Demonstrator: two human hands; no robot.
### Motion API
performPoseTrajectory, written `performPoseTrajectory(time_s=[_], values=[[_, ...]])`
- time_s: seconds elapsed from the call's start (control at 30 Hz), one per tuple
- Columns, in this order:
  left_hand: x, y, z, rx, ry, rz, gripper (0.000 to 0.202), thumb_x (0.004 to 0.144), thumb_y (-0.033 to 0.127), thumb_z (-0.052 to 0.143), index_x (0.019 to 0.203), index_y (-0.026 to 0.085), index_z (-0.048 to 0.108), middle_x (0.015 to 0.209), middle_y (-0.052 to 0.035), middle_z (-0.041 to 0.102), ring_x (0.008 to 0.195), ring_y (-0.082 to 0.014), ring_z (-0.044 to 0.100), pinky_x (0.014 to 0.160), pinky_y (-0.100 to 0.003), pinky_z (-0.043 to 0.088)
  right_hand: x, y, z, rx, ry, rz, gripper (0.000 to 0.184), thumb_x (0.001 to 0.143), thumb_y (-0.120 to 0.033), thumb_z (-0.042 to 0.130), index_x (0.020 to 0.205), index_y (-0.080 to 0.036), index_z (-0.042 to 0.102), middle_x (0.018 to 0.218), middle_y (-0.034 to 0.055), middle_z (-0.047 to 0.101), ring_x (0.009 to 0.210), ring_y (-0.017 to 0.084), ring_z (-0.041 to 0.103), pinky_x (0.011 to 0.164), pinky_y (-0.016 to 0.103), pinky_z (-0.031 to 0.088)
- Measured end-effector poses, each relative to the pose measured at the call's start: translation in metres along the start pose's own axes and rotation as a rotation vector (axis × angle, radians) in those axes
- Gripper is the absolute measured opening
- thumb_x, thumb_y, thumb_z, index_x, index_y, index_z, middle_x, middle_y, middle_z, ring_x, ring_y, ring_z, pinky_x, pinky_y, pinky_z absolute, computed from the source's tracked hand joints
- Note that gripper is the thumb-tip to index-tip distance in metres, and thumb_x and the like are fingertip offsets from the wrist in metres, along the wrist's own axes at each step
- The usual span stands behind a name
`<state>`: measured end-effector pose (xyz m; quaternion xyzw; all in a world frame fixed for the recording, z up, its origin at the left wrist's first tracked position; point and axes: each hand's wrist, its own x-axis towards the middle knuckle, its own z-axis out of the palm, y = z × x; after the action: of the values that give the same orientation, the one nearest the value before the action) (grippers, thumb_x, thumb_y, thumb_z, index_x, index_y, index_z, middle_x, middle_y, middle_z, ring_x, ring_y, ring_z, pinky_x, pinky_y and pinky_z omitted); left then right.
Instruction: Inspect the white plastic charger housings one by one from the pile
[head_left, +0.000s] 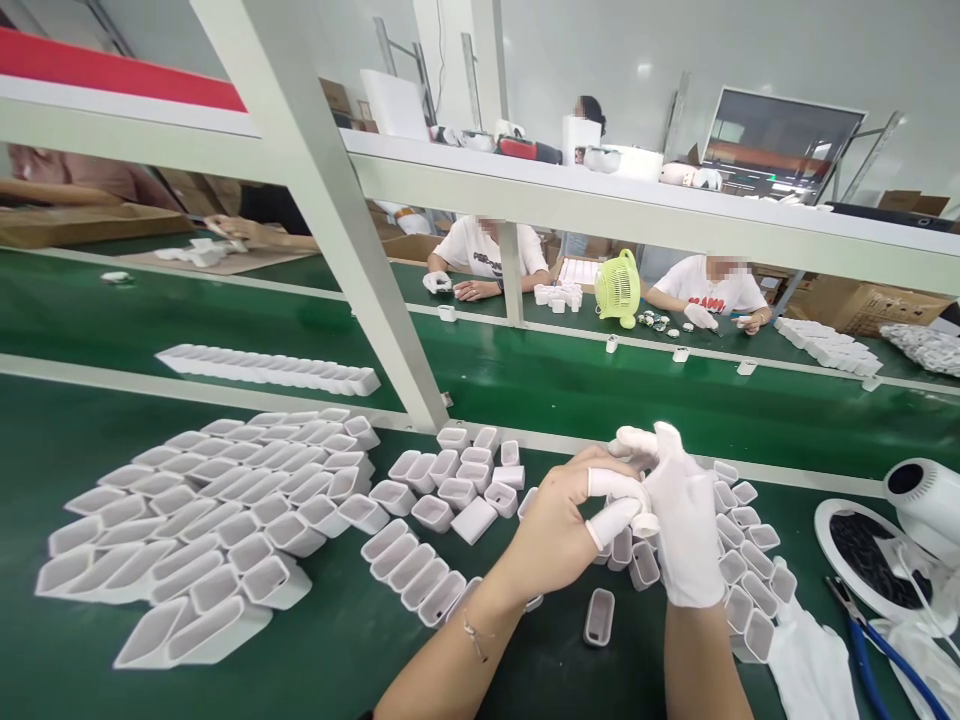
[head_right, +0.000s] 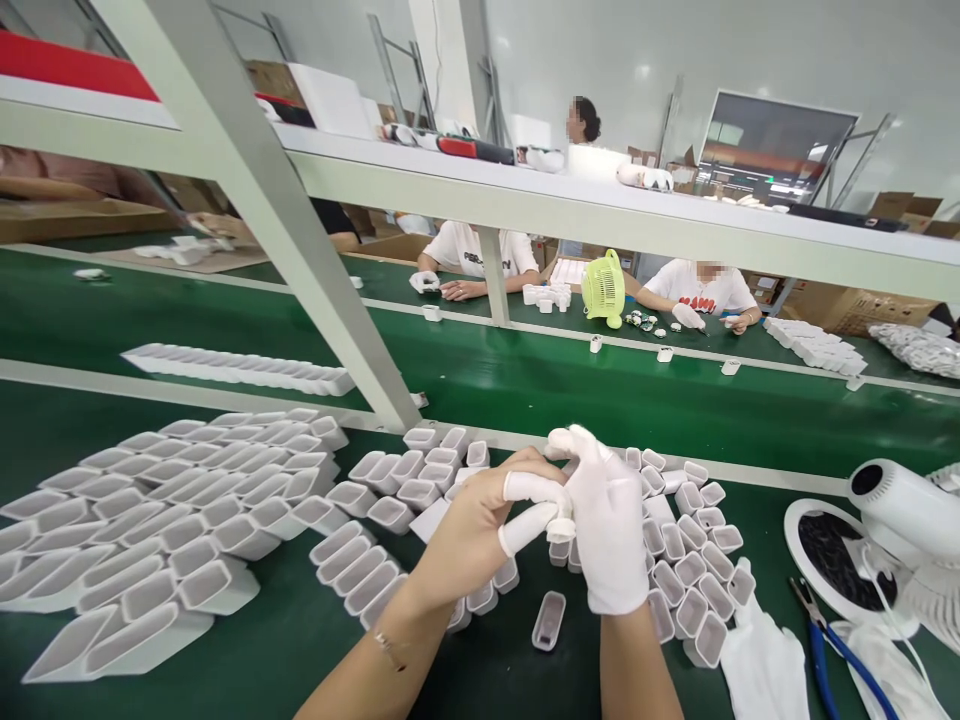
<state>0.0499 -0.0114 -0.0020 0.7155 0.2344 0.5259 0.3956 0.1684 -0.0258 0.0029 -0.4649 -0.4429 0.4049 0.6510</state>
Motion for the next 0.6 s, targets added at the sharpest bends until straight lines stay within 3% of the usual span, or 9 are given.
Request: performPoseTrajectory(time_s=[0.17, 0.33, 0.47, 0.6], values=[[0.001, -0.002, -0.006, 0.091, 0.043, -0.003, 0.015, 0.083, 0.016, 0.061, 0.074, 0.020, 0.071, 0.080, -0.0027, 0.073, 0.081, -0.0171, 0.060, 0.075, -0.029, 0.048, 0.002, -0.008, 0.001, -0.189, 0.078, 0.125, 0.038, 0.078, -0.050, 0.065, 0.097, -0.019, 0.075, 0.095, 0.0054, 0.076, 0.082, 0.021, 0.070, 0.065, 0.028, 0.055], [-0.001, 0.002, 0.000, 0.064, -0.032, 0.023, 0.018, 0.081, 0.009, 0.058, 0.071, 0.018, 0.070, 0.081, -0.0023, 0.073, 0.081, -0.0163, 0.058, 0.075, -0.027, 0.047, 0.003, -0.013, -0.004, -0.236, 0.106, 0.107, 0.028, 0.082, -0.041, 0.059, 0.094, -0.022, 0.075, 0.098, 0.0039, 0.076, 0.082, 0.020, 0.070, 0.068, 0.029, 0.056], [-0.004, 0.007, 0.006, 0.068, -0.129, 0.052, 0.020, 0.081, 0.006, 0.058, 0.069, 0.018, 0.068, 0.077, -0.0001, 0.071, 0.078, -0.0148, 0.054, 0.073, -0.025, 0.045, 0.002, -0.002, -0.011, -0.224, -0.012, -0.065, 0.029, 0.081, -0.031, 0.056, 0.105, -0.024, 0.071, 0.105, 0.0033, 0.073, 0.085, 0.020, 0.069, 0.074, 0.033, 0.056], [-0.005, 0.010, 0.004, 0.058, -0.144, 0.065, 0.020, 0.082, 0.008, 0.058, 0.069, 0.018, 0.067, 0.078, -0.0005, 0.070, 0.077, -0.0148, 0.054, 0.075, -0.026, 0.045, 0.001, 0.008, -0.016, -0.220, -0.142, -0.235, 0.034, 0.081, -0.028, 0.057, 0.114, -0.027, 0.067, 0.107, 0.0020, 0.071, 0.095, 0.021, 0.066, 0.082, 0.037, 0.056]])
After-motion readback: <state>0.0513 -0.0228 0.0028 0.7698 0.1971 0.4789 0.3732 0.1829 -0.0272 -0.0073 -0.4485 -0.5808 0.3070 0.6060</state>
